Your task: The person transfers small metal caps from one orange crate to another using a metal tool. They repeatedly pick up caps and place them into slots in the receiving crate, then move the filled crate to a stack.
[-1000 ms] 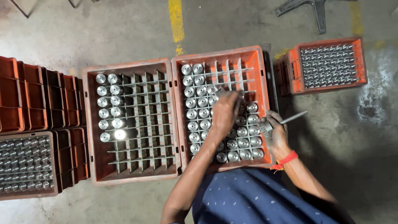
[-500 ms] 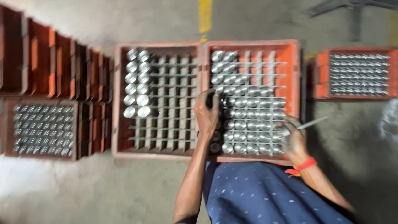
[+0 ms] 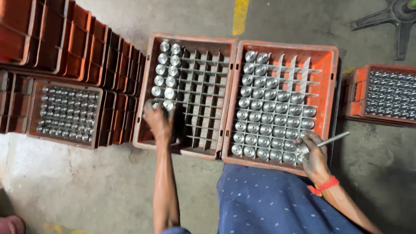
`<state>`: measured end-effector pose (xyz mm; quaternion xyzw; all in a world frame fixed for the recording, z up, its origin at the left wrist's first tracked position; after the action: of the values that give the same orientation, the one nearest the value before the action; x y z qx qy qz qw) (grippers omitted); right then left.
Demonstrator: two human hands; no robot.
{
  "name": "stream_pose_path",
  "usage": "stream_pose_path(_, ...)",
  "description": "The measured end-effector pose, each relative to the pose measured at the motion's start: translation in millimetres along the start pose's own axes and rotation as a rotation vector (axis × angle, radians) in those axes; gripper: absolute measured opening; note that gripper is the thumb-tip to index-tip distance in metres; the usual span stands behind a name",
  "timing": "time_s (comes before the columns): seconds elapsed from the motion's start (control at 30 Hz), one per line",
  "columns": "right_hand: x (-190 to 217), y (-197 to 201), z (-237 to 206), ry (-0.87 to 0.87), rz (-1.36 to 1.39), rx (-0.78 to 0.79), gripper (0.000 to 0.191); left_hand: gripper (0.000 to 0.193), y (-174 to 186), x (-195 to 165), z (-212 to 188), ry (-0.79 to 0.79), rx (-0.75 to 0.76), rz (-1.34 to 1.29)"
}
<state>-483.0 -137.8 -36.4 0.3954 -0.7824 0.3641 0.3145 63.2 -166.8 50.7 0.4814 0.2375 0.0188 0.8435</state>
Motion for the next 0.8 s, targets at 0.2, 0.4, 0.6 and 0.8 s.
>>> stream_pose_path(0.2,0,-2,-24,-0.036,-0.065,-0.020,0.016,0.043,23,-21,-28,0.308,-0.075,-0.652)
stream_pose_path(0.4,12,-79,-34,-0.096,-0.077,0.003,0.023,0.031,-65,-169,-108,0.548,0.512,-0.911)
stream_pose_path(0.6,57,-125,-44,0.058,-0.012,0.120,0.015,0.045,-40,-274,-158,0.212,0.824,-0.822)
stream_pose_path(0.8,48,-113,-50,0.195,-0.150,0.262,0.012,0.050,-41,-288,-166,0.060,1.017,-0.707)
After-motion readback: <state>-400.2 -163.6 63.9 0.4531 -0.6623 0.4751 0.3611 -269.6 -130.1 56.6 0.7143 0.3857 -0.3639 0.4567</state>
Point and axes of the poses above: each hand's wrist, its own z-axis towards the middle knuckle, its own y-axis out of the back of the hand, x = y × z, the point moved 4 cm from there along z, towards the middle knuckle, and after that the axes turned 7 degrees about -x, right-handed, at the moved point
